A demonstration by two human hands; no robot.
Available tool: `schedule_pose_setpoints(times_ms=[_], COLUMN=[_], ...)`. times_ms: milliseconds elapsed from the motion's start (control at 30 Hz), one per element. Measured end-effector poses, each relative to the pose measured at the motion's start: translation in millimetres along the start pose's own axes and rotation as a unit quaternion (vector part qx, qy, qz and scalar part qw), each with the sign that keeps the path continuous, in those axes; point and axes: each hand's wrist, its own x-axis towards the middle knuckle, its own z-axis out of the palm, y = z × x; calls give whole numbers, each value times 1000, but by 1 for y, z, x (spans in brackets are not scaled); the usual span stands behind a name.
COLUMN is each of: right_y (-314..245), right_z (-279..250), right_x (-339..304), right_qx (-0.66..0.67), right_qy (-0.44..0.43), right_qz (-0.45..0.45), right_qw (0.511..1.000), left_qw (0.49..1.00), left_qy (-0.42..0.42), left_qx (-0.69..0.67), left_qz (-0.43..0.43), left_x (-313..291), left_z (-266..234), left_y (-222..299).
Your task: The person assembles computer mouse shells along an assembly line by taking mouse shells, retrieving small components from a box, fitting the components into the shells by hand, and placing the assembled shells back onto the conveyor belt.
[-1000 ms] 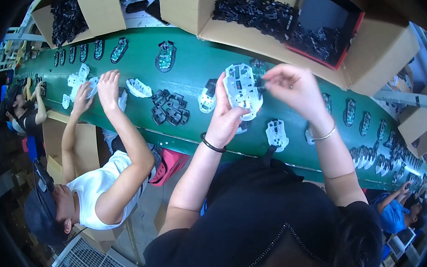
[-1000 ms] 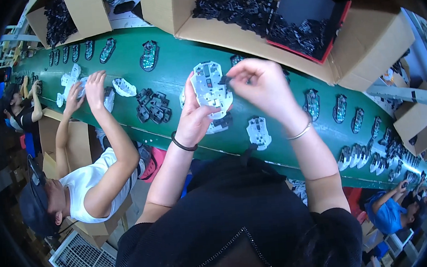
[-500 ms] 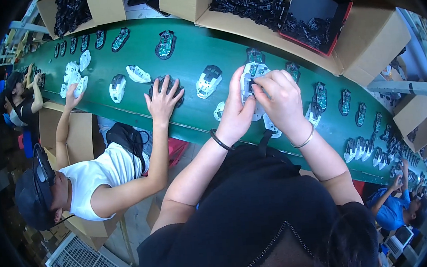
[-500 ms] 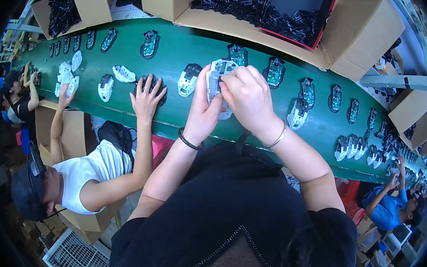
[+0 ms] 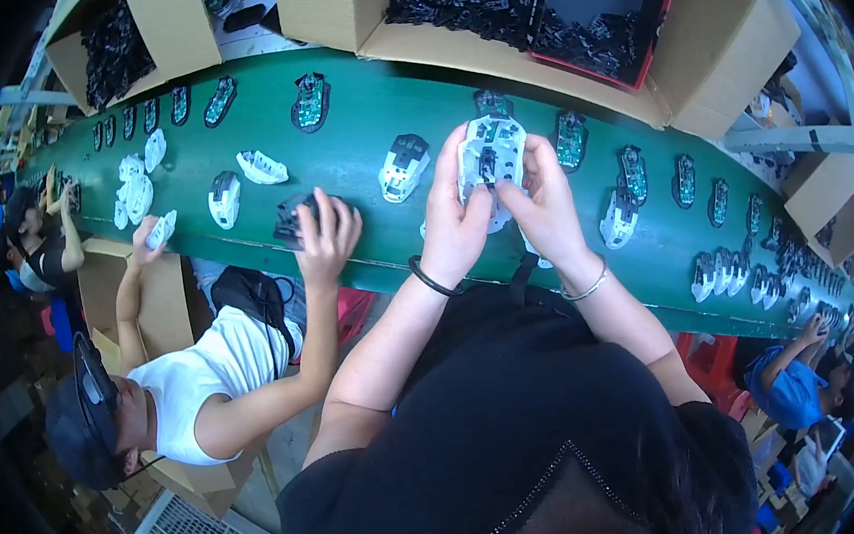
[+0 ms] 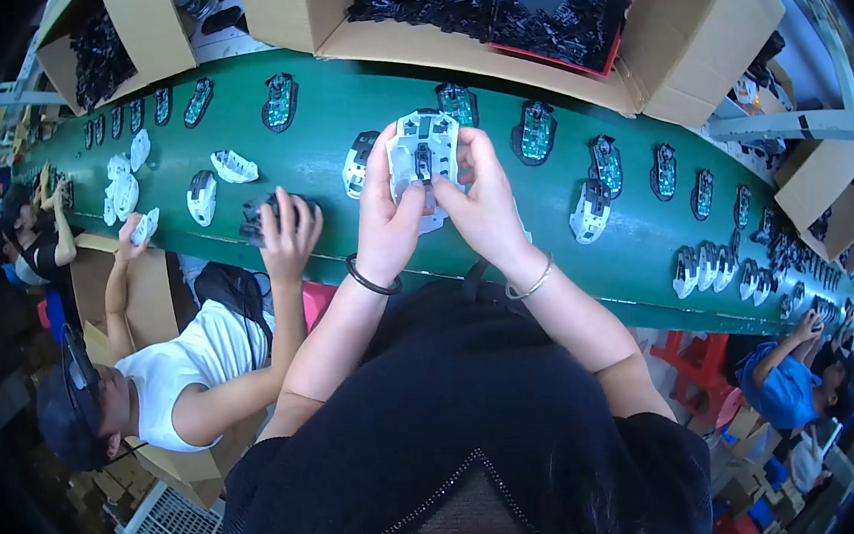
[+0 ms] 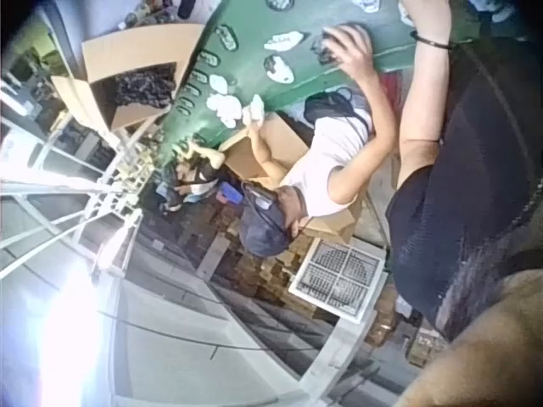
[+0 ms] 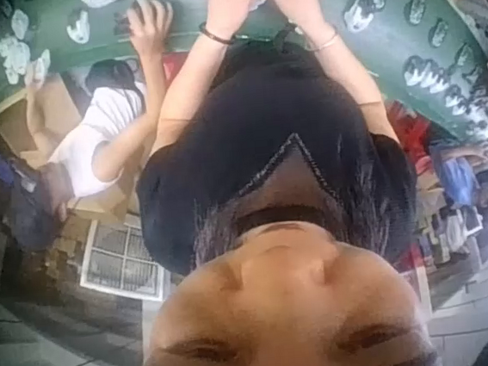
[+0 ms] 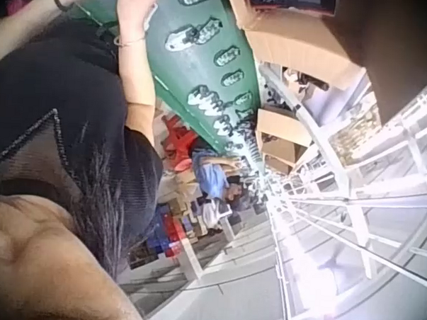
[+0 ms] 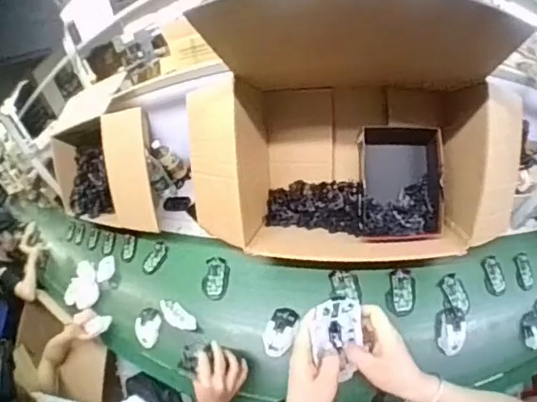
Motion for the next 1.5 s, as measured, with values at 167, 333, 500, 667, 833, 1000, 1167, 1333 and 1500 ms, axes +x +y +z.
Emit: schedule_pose_setpoints(times_ms=[167, 333, 500, 667, 833, 1000, 1167, 1333, 1500], right_y=[11, 22, 88, 135, 156, 142, 117, 61, 66], right_z=[-17, -64, -233, -302, -234, -177, -113, -116, -164], right_x=[2, -24, -107, -187, -150, -90, -65, 74, 207], right_qx=[15, 212, -294, -702, -626, -443, 161, -275, -531], right_qy=[59, 61, 402, 383, 398, 356, 195, 177, 220], right_qz=[-49, 88, 70, 149, 80, 52, 124, -125, -212], right_qw=[997, 971, 864, 582, 666, 821, 960, 937, 790], left_qw=[990, 978, 956, 787, 665, 833, 946, 874, 870], left_qy=[-24, -113, -149, -348, -372, -316, -88, -64, -5], left_qx=[119, -53, 85, 490, 610, 439, -19, -323, -346], left_qz=[71, -166, -239, 142, 218, 120, -310, -357, -350], left_x=[8, 7, 2, -8, -15, -6, 2, 21, 38], left_z=[19, 37, 41, 46, 51, 56, 51, 5, -4], left_y=[-3, -31, -76, -115, -126, -111, -83, -83, -60])
